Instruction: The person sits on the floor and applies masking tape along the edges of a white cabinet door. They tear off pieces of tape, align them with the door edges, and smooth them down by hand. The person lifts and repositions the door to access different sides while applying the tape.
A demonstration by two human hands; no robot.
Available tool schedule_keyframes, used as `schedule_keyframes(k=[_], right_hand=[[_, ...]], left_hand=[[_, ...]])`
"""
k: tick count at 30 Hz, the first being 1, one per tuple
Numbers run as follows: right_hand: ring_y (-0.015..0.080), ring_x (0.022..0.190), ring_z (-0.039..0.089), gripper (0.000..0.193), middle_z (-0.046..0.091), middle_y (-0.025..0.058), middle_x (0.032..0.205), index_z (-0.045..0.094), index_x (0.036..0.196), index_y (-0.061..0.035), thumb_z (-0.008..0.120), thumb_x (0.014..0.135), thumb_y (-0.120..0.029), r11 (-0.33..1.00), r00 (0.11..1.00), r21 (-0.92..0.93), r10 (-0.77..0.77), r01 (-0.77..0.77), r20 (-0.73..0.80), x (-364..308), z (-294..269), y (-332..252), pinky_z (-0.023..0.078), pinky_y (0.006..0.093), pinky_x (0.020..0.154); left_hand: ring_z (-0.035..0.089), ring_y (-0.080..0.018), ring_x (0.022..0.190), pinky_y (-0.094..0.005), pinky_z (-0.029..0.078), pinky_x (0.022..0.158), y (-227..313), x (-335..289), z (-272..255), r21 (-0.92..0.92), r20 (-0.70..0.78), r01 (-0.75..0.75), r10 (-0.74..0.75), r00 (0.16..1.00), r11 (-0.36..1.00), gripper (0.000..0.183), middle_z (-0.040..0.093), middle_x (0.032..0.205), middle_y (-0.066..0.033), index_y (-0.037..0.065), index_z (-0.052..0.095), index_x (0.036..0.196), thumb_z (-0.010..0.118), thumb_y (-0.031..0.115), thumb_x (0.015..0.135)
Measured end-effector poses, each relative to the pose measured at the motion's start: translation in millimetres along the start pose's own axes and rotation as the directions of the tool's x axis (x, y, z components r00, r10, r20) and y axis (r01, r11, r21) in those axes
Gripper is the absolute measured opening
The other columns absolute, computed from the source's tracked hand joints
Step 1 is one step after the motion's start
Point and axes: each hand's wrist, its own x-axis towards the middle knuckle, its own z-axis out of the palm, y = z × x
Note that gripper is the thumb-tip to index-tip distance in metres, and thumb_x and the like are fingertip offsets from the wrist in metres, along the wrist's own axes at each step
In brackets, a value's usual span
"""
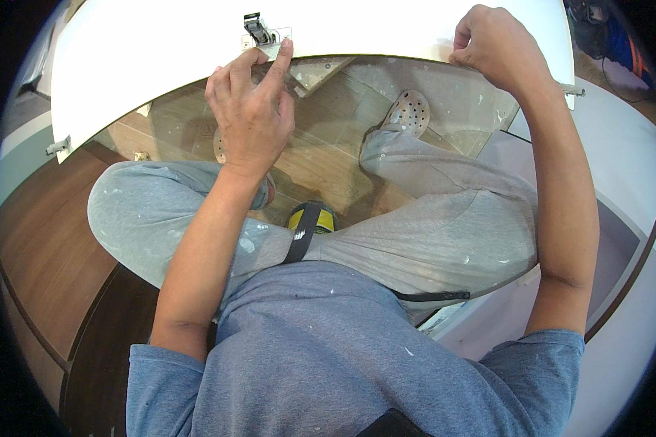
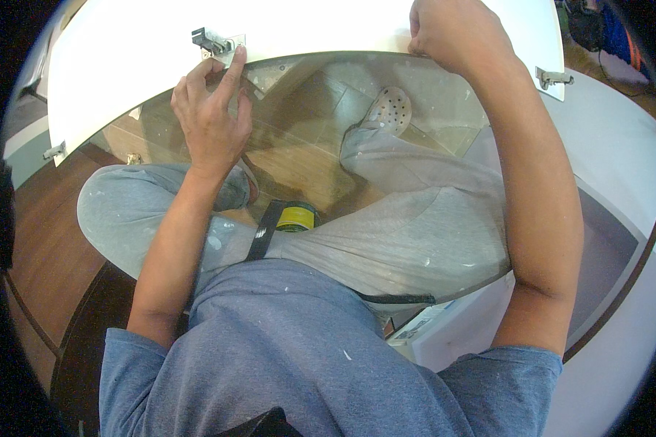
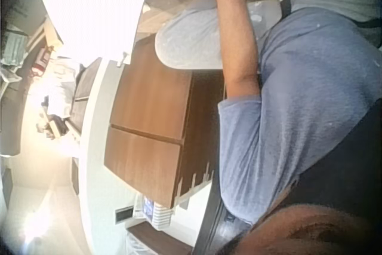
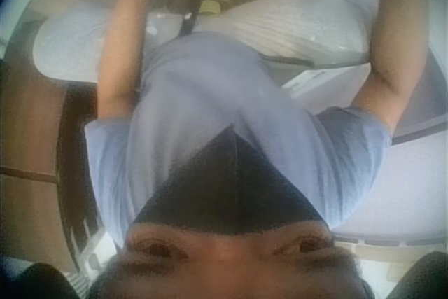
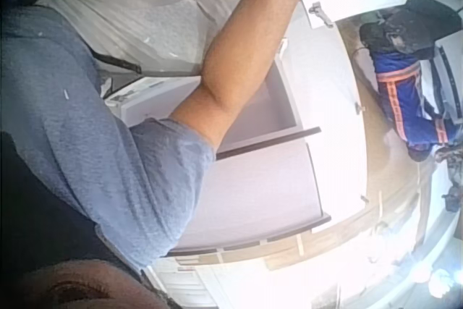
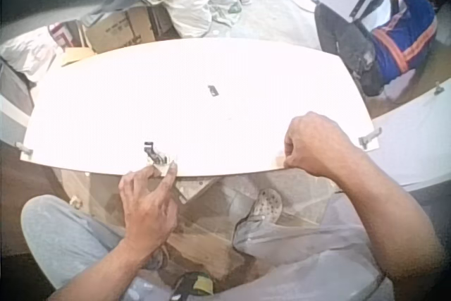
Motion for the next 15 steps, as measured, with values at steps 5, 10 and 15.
schedule_keyframes(k=[5, 10, 15], right_hand=[[0.0349, 0.075, 0.073, 0.012, 0.073, 0.0205, 0.077, 0.079, 0.074, -0.0058, 0.078, 0.07, -0.017, 1.0, 1.0, -0.017, -0.013, 0.012, -0.004, 1.7, 2.3, -0.3, 0.059, 0.0426, 0.076], [0.0352, 0.076, 0.074, 0.011, 0.074, 0.0207, 0.077, 0.079, 0.073, -0.0062, 0.077, 0.07, -0.016, 1.0, 1.0, -0.015, 0.001, -0.001, -0.003, 2.0, 3.2, -1.1, 0.059, 0.0434, 0.076], [0.0358, 0.079, 0.074, 0.011, 0.074, 0.0207, 0.079, 0.08, 0.075, -0.0074, 0.076, 0.07, -0.016, 0.997, 1.0, -0.082, -0.018, 0.017, -0.004, 6.2, 7.3, -1.4, 0.059, 0.0441, 0.077]], left_hand=[[0.047, -0.0256, 0.121, -0.0485, 0.031, 0.112, -0.1, 1.1, 0.1, -0.004, 0.002, 0.003, -0.003, 1.0, 1.0, 0.067, 0.053, 0.123, -0.0053, 0.026, 0.064, 0.144, 0.072, 0.008, 0.079], [0.048, -0.0255, 0.12, -0.0485, 0.031, 0.112, 0.9, 1.0, -0.8, 0.001, -0.002, 0.005, -0.005, 1.0, 1.0, 0.067, 0.053, 0.123, -0.0053, 0.025, 0.064, 0.143, 0.072, 0.008, 0.079], [0.048, -0.0271, 0.12, -0.0486, 0.033, 0.11, 5.7, 2.0, -5.8, 0.029, 0.01, 0.01, -0.01, 1.0, 1.0, 0.065, 0.053, 0.123, -0.0068, 0.02, 0.064, 0.142, 0.072, 0.009, 0.079]])
